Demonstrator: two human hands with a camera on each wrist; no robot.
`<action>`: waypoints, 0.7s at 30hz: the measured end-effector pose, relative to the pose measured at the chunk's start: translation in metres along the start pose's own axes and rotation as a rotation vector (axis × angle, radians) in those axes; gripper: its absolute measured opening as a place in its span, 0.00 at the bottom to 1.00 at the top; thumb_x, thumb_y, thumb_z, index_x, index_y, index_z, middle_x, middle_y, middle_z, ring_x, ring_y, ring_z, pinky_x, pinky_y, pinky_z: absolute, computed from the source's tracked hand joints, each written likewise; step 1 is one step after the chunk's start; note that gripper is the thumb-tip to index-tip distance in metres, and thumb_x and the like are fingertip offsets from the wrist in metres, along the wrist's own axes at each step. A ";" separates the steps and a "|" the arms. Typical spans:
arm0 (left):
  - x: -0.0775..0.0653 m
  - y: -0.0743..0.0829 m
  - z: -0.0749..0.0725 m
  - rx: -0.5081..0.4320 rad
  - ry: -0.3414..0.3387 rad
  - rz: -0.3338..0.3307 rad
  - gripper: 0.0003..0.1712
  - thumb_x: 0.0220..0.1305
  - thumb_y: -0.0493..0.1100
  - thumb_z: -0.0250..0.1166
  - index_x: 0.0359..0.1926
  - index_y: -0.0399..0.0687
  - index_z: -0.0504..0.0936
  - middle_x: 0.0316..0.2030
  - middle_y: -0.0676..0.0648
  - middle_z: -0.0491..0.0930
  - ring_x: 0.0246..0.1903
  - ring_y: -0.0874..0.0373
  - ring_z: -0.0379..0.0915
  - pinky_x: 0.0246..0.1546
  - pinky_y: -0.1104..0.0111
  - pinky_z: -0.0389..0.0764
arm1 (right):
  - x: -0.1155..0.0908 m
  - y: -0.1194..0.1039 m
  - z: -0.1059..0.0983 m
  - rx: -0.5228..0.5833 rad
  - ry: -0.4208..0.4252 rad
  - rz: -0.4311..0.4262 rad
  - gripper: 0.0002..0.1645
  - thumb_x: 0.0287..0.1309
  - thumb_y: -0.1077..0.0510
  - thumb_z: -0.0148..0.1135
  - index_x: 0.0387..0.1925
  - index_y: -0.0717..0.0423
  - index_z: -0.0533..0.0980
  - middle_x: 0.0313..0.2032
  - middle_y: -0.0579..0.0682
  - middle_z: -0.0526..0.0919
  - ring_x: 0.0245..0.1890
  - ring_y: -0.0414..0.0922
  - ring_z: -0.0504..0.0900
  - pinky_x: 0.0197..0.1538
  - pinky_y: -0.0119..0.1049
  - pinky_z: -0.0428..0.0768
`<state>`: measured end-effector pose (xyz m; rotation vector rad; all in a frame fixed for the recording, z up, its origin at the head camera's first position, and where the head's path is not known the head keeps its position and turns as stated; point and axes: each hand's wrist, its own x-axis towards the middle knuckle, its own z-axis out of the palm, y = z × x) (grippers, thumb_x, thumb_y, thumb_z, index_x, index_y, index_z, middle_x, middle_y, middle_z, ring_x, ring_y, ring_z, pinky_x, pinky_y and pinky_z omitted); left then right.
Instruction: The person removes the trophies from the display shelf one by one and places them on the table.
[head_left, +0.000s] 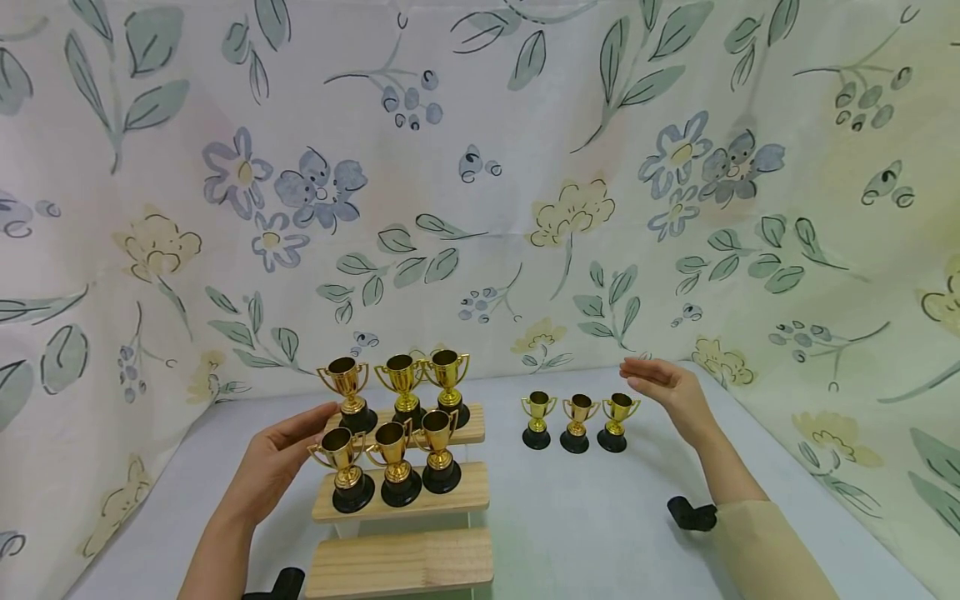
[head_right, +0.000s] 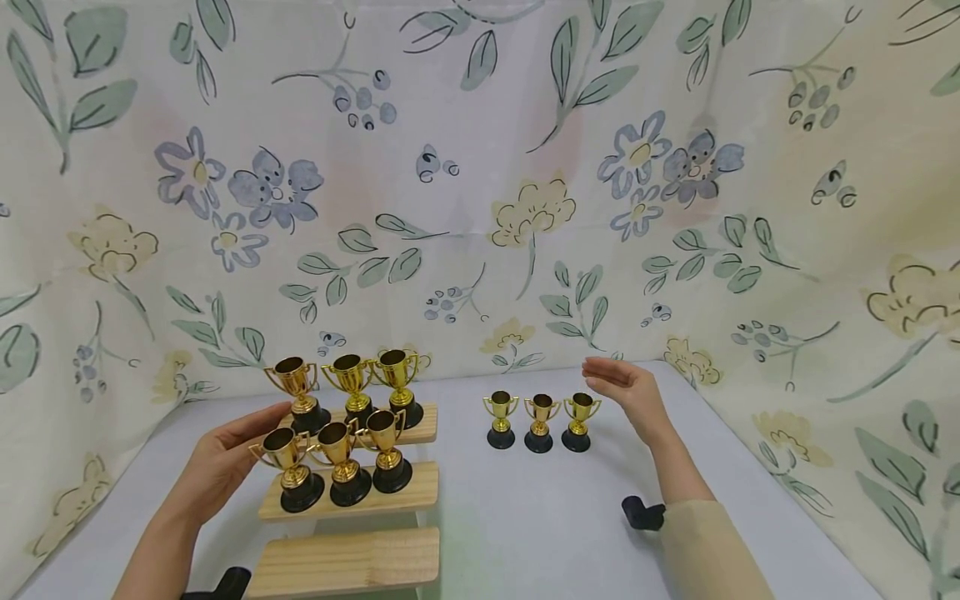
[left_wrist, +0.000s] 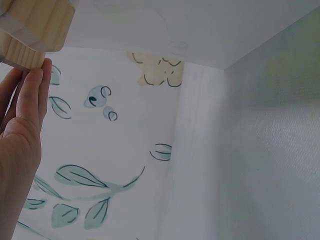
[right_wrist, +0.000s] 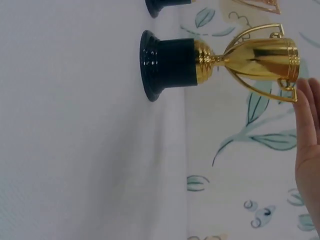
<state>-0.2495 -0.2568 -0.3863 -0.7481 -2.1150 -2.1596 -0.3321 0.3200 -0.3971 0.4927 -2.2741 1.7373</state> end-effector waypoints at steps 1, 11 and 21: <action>0.000 0.000 0.000 0.001 0.000 0.001 0.26 0.73 0.28 0.48 0.70 0.35 0.66 0.59 0.68 0.78 0.59 0.77 0.73 0.57 0.87 0.74 | 0.000 -0.003 0.002 0.025 0.013 -0.008 0.27 0.65 0.59 0.63 0.61 0.70 0.72 0.49 0.37 0.87 0.48 0.28 0.85 0.53 0.18 0.80; 0.001 -0.001 -0.001 -0.023 -0.005 0.016 0.27 0.72 0.26 0.47 0.70 0.39 0.68 0.60 0.67 0.78 0.59 0.77 0.73 0.57 0.87 0.74 | 0.000 -0.034 0.029 0.192 -0.069 -0.116 0.22 0.65 0.66 0.60 0.59 0.72 0.73 0.49 0.39 0.88 0.51 0.34 0.86 0.54 0.23 0.83; 0.001 -0.001 0.000 -0.033 -0.017 0.028 0.26 0.73 0.26 0.47 0.69 0.39 0.69 0.60 0.66 0.78 0.60 0.75 0.73 0.58 0.86 0.75 | -0.001 -0.050 0.059 0.135 -0.134 -0.111 0.22 0.63 0.64 0.62 0.57 0.70 0.74 0.48 0.37 0.88 0.48 0.33 0.86 0.51 0.26 0.85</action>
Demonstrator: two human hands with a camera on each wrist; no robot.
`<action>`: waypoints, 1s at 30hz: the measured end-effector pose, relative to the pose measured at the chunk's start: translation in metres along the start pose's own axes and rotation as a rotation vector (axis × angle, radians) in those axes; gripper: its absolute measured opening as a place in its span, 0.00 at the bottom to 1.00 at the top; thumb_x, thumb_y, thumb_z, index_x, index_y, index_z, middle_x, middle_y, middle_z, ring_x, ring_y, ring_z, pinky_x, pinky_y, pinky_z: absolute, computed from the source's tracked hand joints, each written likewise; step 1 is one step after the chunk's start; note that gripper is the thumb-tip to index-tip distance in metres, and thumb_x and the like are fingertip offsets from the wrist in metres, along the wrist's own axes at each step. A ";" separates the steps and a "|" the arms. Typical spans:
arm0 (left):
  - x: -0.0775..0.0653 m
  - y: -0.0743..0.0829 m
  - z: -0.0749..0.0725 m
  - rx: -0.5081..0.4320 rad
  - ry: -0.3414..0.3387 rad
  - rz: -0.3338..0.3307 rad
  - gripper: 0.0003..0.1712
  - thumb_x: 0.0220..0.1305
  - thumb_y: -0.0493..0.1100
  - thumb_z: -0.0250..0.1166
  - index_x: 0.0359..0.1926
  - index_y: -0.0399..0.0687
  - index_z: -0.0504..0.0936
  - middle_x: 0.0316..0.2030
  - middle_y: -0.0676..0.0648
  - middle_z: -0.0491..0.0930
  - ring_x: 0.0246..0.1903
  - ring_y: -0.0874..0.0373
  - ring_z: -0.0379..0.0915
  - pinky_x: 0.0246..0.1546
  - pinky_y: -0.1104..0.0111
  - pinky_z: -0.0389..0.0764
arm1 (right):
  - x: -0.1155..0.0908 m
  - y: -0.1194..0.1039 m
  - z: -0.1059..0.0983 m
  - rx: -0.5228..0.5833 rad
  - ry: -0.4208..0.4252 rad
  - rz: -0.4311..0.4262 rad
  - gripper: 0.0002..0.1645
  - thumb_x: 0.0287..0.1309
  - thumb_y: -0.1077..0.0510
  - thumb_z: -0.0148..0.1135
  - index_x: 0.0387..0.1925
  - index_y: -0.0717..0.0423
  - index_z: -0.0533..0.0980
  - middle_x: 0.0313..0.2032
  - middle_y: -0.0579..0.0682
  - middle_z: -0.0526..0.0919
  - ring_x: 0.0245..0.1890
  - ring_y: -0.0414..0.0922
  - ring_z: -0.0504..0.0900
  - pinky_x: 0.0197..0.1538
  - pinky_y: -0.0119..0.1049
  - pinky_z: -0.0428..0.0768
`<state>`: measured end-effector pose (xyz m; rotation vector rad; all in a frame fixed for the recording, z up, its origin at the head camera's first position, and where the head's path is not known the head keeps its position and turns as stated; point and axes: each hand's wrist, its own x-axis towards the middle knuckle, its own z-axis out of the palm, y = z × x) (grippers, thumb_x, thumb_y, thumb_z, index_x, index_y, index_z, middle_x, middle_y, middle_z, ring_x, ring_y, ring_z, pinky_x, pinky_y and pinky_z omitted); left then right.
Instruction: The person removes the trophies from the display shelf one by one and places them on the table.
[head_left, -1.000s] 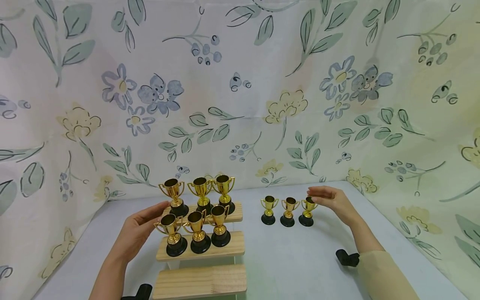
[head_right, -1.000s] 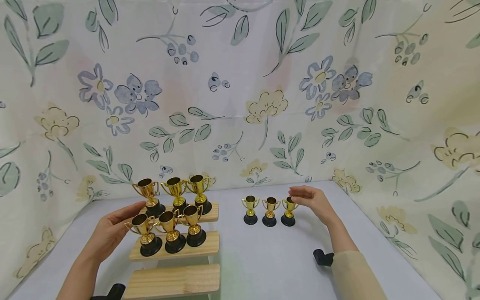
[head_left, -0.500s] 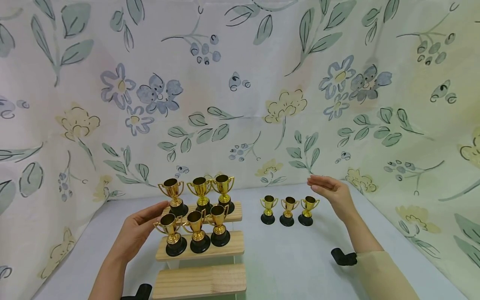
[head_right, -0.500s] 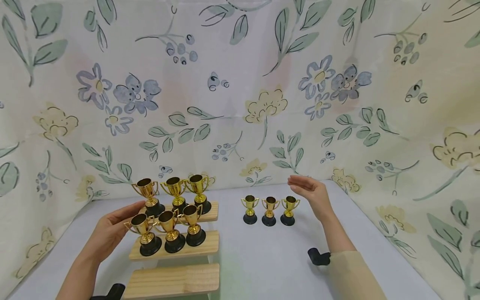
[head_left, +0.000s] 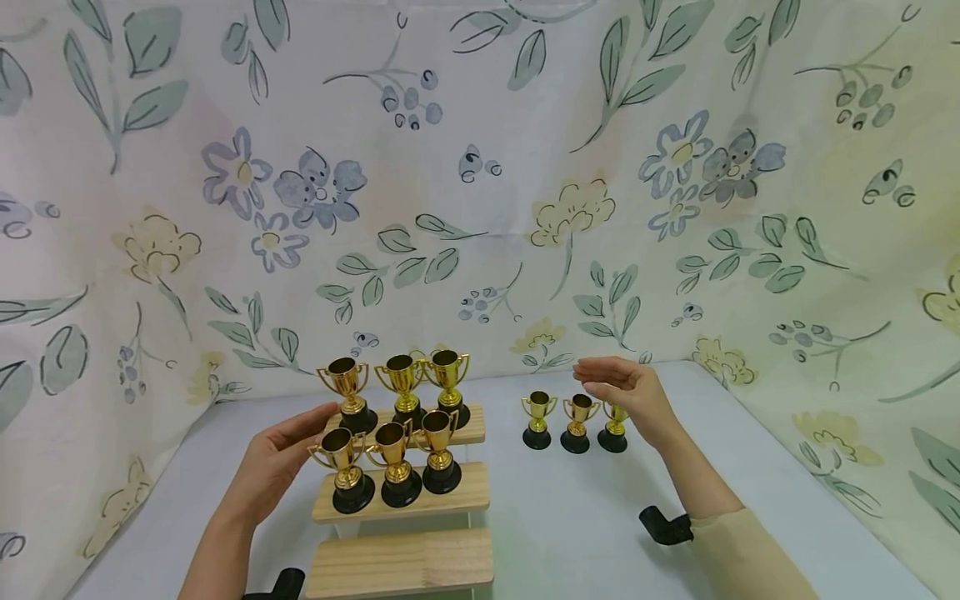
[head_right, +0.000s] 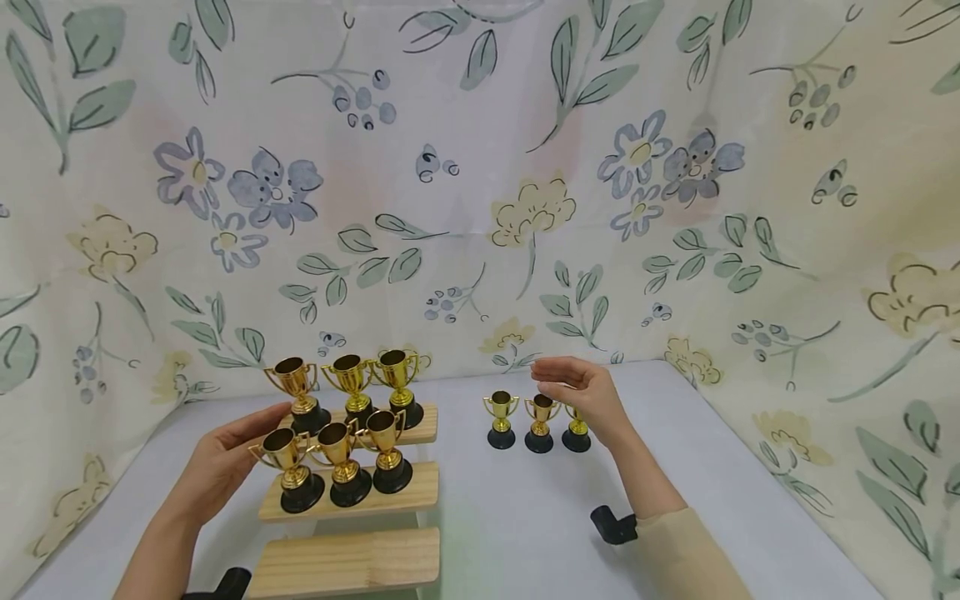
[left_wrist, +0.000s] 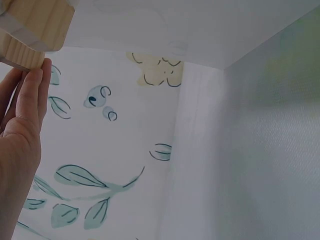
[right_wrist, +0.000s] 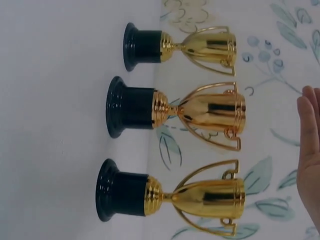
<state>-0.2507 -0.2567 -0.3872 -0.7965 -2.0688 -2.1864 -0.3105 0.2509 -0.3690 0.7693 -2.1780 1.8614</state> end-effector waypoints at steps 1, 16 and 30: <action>0.000 0.000 0.000 0.004 0.003 -0.005 0.26 0.73 0.27 0.47 0.69 0.38 0.69 0.60 0.66 0.78 0.60 0.75 0.73 0.58 0.86 0.75 | 0.000 -0.001 0.003 0.003 -0.006 -0.003 0.22 0.63 0.65 0.62 0.57 0.70 0.75 0.48 0.37 0.88 0.48 0.33 0.86 0.51 0.26 0.85; 0.000 0.002 0.000 0.040 0.028 -0.039 0.26 0.73 0.29 0.49 0.70 0.36 0.67 0.59 0.69 0.78 0.59 0.78 0.72 0.57 0.87 0.74 | 0.001 -0.024 0.054 0.090 -0.124 -0.052 0.22 0.60 0.66 0.65 0.55 0.71 0.75 0.49 0.40 0.87 0.51 0.41 0.86 0.50 0.29 0.86; -0.001 0.001 -0.001 0.036 0.023 -0.041 0.25 0.74 0.31 0.49 0.70 0.38 0.68 0.58 0.69 0.78 0.59 0.78 0.73 0.57 0.86 0.74 | 0.007 -0.034 0.107 0.149 -0.260 -0.069 0.22 0.60 0.62 0.67 0.54 0.70 0.77 0.53 0.66 0.83 0.52 0.38 0.86 0.53 0.34 0.86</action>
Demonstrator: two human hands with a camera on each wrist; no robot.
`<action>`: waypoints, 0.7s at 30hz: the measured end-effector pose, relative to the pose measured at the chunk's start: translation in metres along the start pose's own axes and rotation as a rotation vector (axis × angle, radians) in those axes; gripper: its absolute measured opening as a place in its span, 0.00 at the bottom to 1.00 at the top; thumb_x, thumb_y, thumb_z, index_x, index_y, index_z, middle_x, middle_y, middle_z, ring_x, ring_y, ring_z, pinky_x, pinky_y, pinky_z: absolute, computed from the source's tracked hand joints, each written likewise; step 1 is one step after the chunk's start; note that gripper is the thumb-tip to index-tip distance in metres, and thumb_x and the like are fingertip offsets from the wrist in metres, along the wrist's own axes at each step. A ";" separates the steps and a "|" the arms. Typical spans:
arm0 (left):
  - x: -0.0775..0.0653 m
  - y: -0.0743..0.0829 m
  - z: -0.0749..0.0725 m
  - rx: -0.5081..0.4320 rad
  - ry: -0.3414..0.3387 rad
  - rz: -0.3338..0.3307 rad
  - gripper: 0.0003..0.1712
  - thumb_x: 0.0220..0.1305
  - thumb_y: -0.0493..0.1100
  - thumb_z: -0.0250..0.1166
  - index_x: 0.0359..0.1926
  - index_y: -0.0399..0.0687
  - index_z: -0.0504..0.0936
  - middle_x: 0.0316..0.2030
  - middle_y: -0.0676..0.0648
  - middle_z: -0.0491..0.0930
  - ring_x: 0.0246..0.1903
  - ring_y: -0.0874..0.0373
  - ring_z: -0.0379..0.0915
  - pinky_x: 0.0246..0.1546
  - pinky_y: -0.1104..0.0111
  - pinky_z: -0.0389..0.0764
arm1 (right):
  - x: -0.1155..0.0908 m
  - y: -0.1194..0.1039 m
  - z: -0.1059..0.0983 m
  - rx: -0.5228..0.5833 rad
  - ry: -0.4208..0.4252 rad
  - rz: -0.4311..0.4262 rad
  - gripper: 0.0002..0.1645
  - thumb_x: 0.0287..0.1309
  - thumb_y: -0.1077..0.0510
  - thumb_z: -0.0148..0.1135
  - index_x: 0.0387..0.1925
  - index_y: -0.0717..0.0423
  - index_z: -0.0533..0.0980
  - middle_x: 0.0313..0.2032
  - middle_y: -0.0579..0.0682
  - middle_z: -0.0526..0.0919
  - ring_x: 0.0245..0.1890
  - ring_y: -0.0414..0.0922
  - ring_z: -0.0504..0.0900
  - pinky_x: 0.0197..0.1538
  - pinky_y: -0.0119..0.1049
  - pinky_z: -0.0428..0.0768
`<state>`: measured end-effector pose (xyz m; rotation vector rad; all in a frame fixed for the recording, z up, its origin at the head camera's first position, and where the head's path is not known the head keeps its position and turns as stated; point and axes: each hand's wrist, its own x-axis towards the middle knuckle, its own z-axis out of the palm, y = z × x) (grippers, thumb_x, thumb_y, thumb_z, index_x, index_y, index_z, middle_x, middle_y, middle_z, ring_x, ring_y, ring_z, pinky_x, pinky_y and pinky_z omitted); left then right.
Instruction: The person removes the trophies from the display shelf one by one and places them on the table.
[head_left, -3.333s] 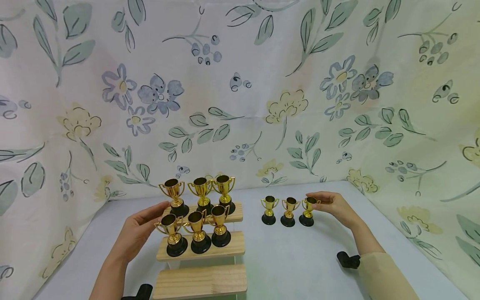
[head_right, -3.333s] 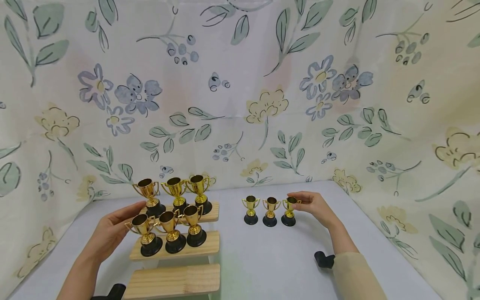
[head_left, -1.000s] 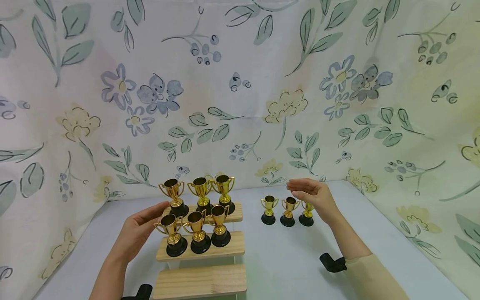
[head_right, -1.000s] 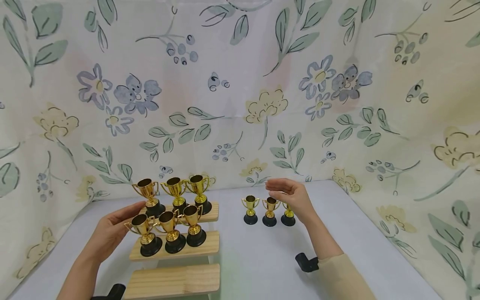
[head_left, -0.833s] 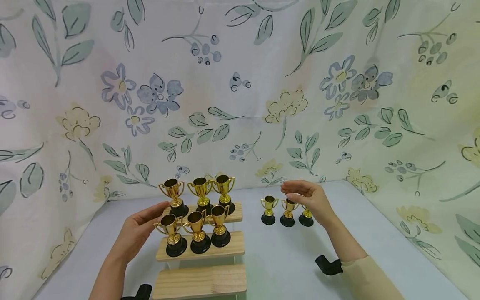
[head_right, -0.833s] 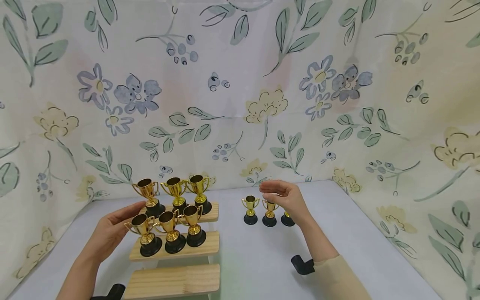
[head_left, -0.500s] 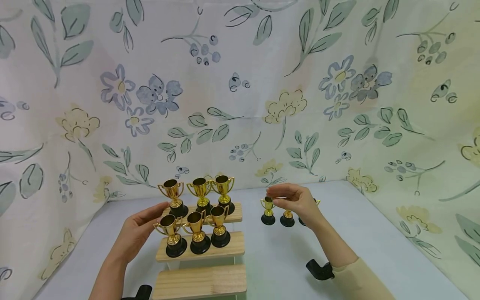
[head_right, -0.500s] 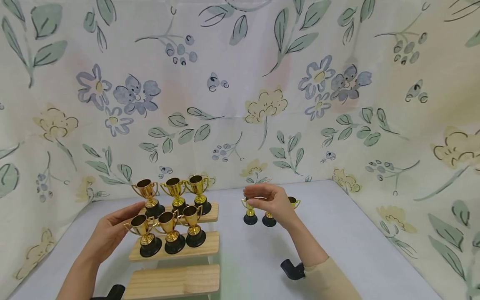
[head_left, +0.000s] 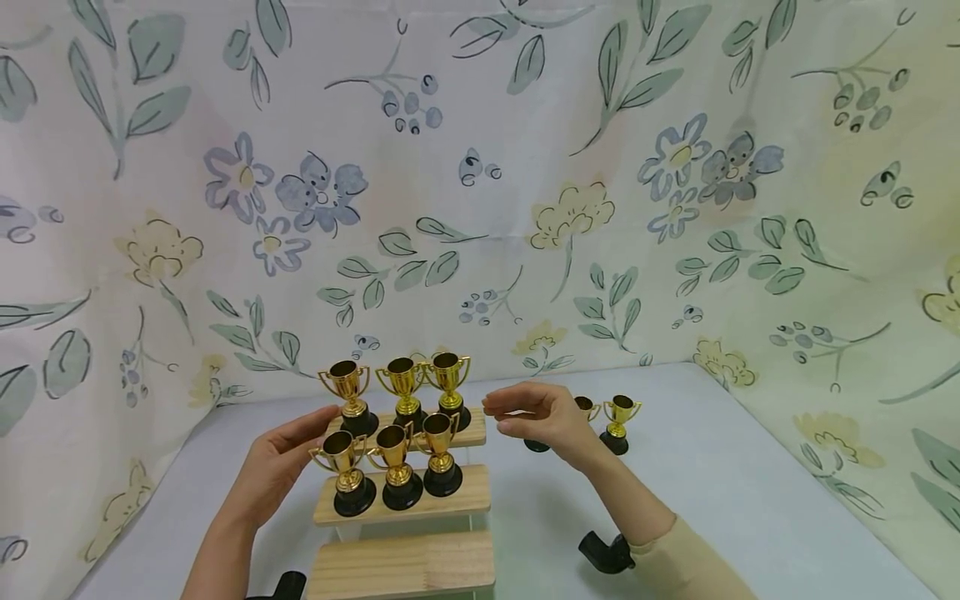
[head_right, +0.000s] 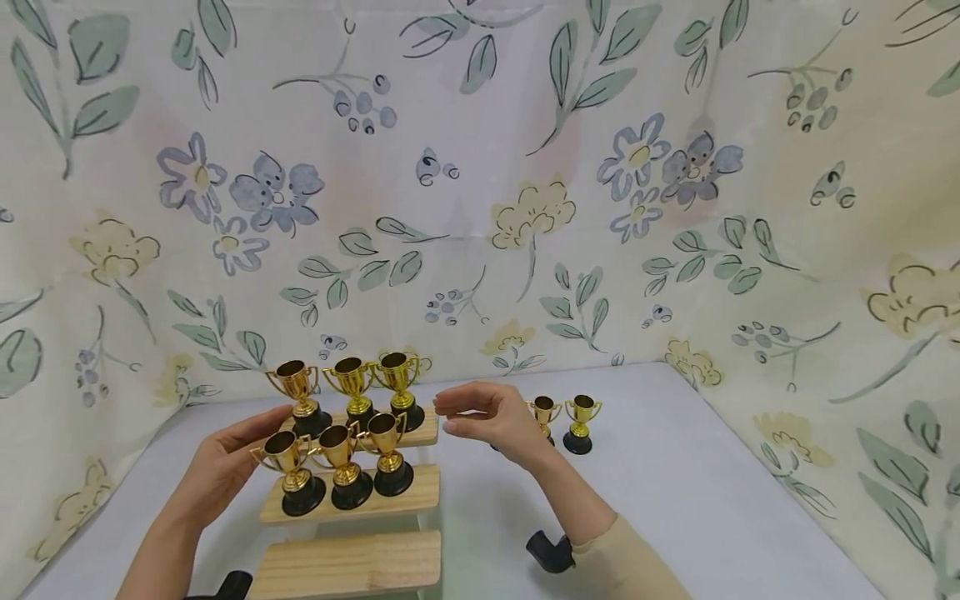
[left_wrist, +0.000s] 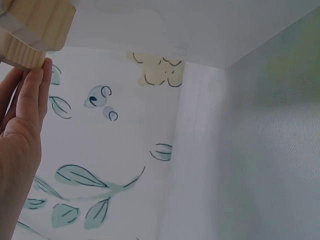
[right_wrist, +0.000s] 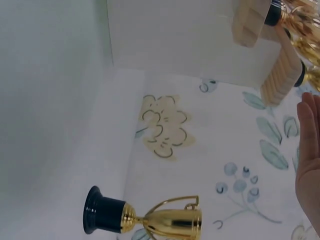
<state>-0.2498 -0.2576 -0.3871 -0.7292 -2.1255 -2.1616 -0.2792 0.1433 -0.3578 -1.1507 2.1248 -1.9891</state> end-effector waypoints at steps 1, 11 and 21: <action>0.000 0.000 0.000 -0.002 0.000 0.001 0.25 0.74 0.30 0.49 0.70 0.38 0.68 0.58 0.68 0.78 0.59 0.78 0.73 0.57 0.86 0.75 | 0.001 0.000 0.002 -0.001 -0.003 0.007 0.22 0.60 0.62 0.67 0.54 0.69 0.78 0.54 0.68 0.82 0.52 0.38 0.86 0.53 0.34 0.86; 0.001 -0.001 -0.001 0.013 -0.006 0.007 0.26 0.74 0.29 0.48 0.71 0.34 0.65 0.59 0.69 0.77 0.60 0.78 0.71 0.57 0.88 0.73 | 0.011 -0.010 0.024 0.038 -0.041 0.015 0.23 0.58 0.62 0.69 0.54 0.69 0.78 0.53 0.73 0.80 0.52 0.38 0.85 0.54 0.34 0.86; 0.000 0.001 0.001 0.002 -0.010 0.011 0.26 0.74 0.29 0.48 0.71 0.36 0.66 0.59 0.69 0.77 0.60 0.79 0.71 0.57 0.87 0.74 | 0.017 -0.012 0.038 0.018 -0.061 -0.004 0.25 0.58 0.58 0.70 0.54 0.68 0.78 0.54 0.71 0.80 0.48 0.33 0.84 0.52 0.33 0.86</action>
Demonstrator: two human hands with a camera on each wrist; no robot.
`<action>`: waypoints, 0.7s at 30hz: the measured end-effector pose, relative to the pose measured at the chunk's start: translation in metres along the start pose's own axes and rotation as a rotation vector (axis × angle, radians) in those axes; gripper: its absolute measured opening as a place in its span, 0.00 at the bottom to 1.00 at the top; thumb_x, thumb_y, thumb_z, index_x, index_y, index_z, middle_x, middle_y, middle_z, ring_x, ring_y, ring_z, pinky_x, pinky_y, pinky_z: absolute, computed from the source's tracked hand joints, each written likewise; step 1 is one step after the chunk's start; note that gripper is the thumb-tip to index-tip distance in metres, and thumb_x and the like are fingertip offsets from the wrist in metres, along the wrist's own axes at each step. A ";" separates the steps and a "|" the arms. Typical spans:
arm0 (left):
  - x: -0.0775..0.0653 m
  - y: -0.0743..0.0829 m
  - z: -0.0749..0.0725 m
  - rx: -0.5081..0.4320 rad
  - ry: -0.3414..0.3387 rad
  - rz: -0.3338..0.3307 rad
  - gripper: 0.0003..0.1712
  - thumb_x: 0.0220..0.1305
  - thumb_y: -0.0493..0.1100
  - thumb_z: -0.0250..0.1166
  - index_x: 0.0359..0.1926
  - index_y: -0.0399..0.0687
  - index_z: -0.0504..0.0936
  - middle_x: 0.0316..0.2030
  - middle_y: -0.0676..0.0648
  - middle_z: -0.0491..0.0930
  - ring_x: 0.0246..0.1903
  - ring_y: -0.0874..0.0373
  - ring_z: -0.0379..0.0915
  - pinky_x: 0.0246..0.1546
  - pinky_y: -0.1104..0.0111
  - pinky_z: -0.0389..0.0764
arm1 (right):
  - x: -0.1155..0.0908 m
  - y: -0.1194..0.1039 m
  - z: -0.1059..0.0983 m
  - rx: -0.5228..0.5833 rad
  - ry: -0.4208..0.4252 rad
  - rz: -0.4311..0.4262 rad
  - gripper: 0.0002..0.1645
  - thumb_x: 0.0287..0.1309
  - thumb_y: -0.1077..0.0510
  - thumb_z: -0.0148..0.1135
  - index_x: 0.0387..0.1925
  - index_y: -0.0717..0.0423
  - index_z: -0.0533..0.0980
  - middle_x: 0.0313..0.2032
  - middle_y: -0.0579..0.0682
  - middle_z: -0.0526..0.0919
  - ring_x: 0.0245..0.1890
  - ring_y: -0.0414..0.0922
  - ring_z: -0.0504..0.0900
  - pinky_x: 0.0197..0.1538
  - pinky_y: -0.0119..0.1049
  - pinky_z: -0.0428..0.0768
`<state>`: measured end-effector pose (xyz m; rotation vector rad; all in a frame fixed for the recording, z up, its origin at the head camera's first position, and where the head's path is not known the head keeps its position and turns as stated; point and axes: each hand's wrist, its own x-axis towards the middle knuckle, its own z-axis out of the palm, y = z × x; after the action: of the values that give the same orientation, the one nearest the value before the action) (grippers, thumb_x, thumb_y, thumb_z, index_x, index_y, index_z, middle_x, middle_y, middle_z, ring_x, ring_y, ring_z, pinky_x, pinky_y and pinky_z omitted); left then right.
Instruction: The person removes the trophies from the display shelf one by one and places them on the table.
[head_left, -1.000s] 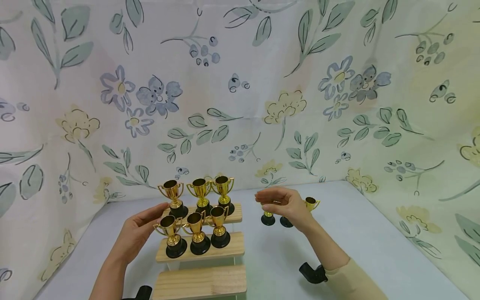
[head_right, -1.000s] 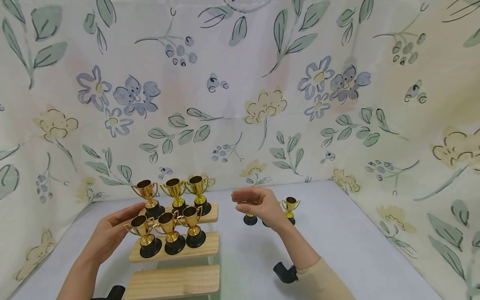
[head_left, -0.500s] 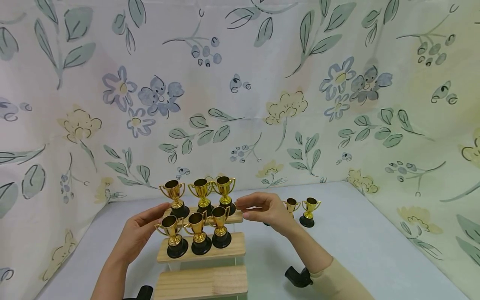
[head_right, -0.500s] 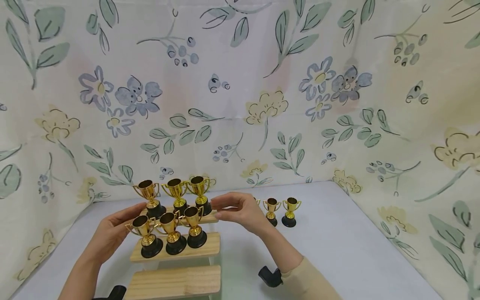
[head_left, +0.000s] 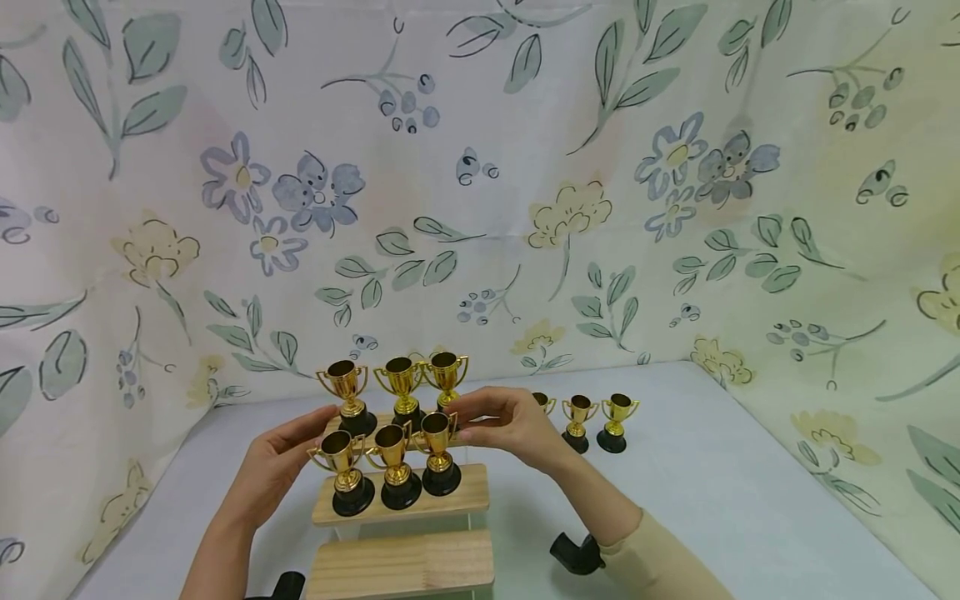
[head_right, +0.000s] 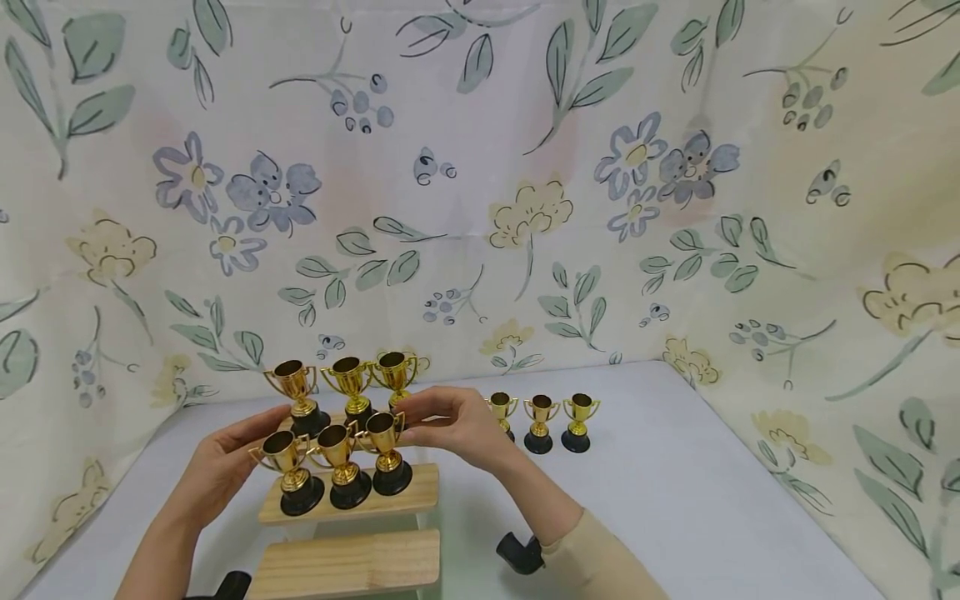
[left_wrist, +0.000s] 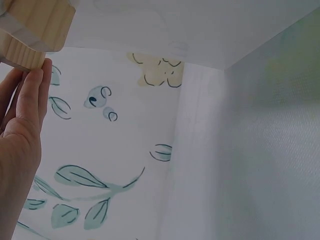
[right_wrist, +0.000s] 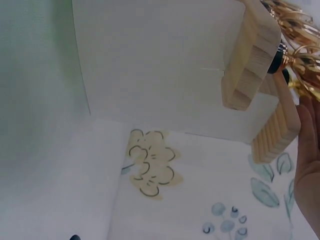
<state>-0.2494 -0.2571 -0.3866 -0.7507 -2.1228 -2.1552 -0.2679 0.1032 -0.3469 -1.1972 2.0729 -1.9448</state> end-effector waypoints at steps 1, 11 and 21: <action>0.000 0.000 0.000 -0.001 -0.001 -0.001 0.26 0.74 0.29 0.48 0.71 0.36 0.66 0.59 0.69 0.77 0.60 0.79 0.71 0.57 0.88 0.74 | 0.001 0.000 0.001 -0.005 -0.002 -0.007 0.25 0.59 0.58 0.69 0.54 0.68 0.78 0.54 0.71 0.80 0.47 0.33 0.84 0.52 0.33 0.87; 0.002 -0.001 -0.001 0.011 0.006 -0.010 0.26 0.74 0.30 0.49 0.71 0.34 0.65 0.59 0.69 0.77 0.60 0.78 0.71 0.57 0.88 0.73 | 0.004 0.002 0.008 -0.061 0.010 0.041 0.22 0.58 0.58 0.70 0.54 0.62 0.80 0.53 0.66 0.83 0.45 0.34 0.85 0.50 0.33 0.87; 0.001 -0.002 0.001 -0.015 -0.004 0.020 0.26 0.74 0.28 0.47 0.70 0.38 0.67 0.60 0.67 0.77 0.60 0.79 0.71 0.56 0.87 0.74 | 0.008 0.000 0.014 -0.101 0.020 0.095 0.24 0.55 0.58 0.72 0.54 0.58 0.81 0.49 0.63 0.84 0.41 0.41 0.87 0.47 0.33 0.88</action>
<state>-0.2502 -0.2563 -0.3879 -0.7741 -2.0938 -2.1646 -0.2665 0.0871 -0.3464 -1.0785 2.2182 -1.8391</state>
